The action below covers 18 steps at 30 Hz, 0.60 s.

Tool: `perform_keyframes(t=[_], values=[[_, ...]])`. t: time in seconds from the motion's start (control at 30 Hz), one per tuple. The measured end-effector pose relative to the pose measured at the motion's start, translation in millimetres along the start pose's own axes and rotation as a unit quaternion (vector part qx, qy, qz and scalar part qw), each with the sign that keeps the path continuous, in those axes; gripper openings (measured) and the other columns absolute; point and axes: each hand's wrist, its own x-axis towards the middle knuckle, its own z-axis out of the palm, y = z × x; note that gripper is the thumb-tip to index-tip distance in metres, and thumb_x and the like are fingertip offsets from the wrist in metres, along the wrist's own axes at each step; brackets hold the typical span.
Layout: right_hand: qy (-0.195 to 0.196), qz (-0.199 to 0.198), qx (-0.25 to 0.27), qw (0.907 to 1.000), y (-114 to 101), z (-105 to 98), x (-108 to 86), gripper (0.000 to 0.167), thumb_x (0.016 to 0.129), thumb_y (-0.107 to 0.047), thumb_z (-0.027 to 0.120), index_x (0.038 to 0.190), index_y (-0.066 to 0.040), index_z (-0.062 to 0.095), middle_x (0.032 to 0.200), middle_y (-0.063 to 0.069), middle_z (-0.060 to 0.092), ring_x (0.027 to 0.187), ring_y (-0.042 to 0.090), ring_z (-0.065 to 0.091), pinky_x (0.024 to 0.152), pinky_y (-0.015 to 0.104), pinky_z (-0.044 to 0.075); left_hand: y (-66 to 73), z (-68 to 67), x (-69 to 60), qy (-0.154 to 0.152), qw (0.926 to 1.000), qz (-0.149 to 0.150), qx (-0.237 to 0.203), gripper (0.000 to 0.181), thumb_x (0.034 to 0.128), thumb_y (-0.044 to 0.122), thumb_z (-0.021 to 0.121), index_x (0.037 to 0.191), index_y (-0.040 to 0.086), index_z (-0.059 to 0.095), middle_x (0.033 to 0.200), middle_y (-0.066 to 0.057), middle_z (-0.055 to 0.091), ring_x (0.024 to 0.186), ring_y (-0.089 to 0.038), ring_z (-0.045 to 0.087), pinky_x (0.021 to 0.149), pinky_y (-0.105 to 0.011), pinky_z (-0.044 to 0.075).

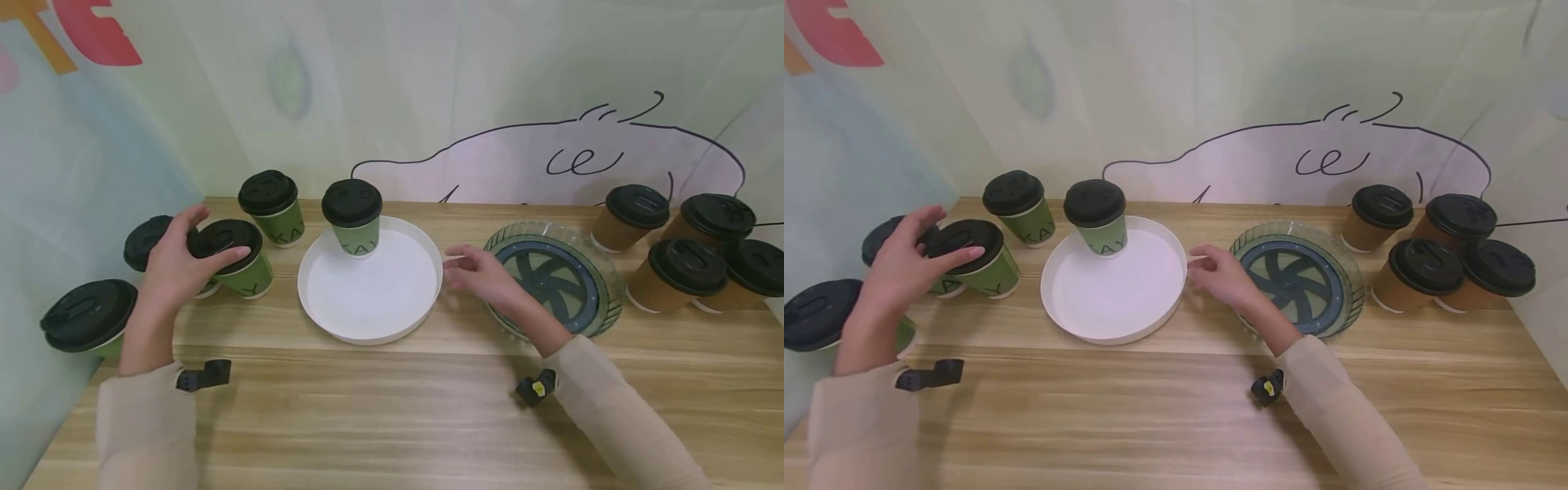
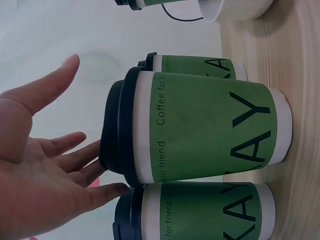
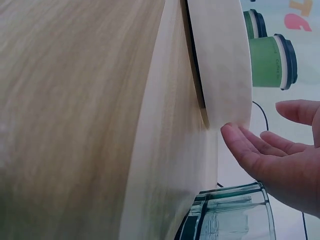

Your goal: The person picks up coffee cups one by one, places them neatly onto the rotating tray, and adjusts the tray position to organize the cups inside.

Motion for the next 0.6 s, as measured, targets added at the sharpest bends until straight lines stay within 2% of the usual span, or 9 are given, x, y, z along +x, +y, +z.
perform_keyframes(t=[0.13,0.4,0.6], values=[[-0.015,-0.016,-0.004,0.9997,-0.8,0.1,-0.5,0.045,0.092,-0.008,0.053,0.134,0.003,0.039,0.130,0.022,0.048,0.117,0.031,0.048,0.089,0.040,0.046,-3.0,-0.6,2.6,-0.006,0.9999,-0.007,0.006,0.089,0.0838,0.041,0.063,0.147,0.008,0.011,0.149,-0.018,0.016,0.134,-0.041,0.013,0.101,-0.061,0.017],[0.005,0.001,0.001,1.0000,1.3,-1.6,0.4,0.045,0.092,-0.013,0.055,0.131,0.005,0.041,0.117,0.023,0.056,0.103,0.030,0.058,0.084,0.039,0.049,-6.7,-0.8,4.2,-0.016,0.9996,-0.014,0.016,0.091,0.0833,0.042,0.063,0.147,0.007,0.009,0.149,-0.020,0.014,0.132,-0.044,0.013,0.100,-0.062,0.018],[-0.007,-0.005,0.014,0.9999,1.9,-2.4,0.2,0.046,0.092,-0.010,0.054,0.133,0.006,0.039,0.124,0.024,0.051,0.111,0.032,0.053,0.086,0.039,0.048,-8.3,0.8,6.2,-0.017,0.9995,-0.016,0.022,0.092,0.0824,0.042,0.064,0.146,0.004,0.009,0.148,-0.021,0.016,0.132,-0.043,0.014,0.100,-0.062,0.018]])
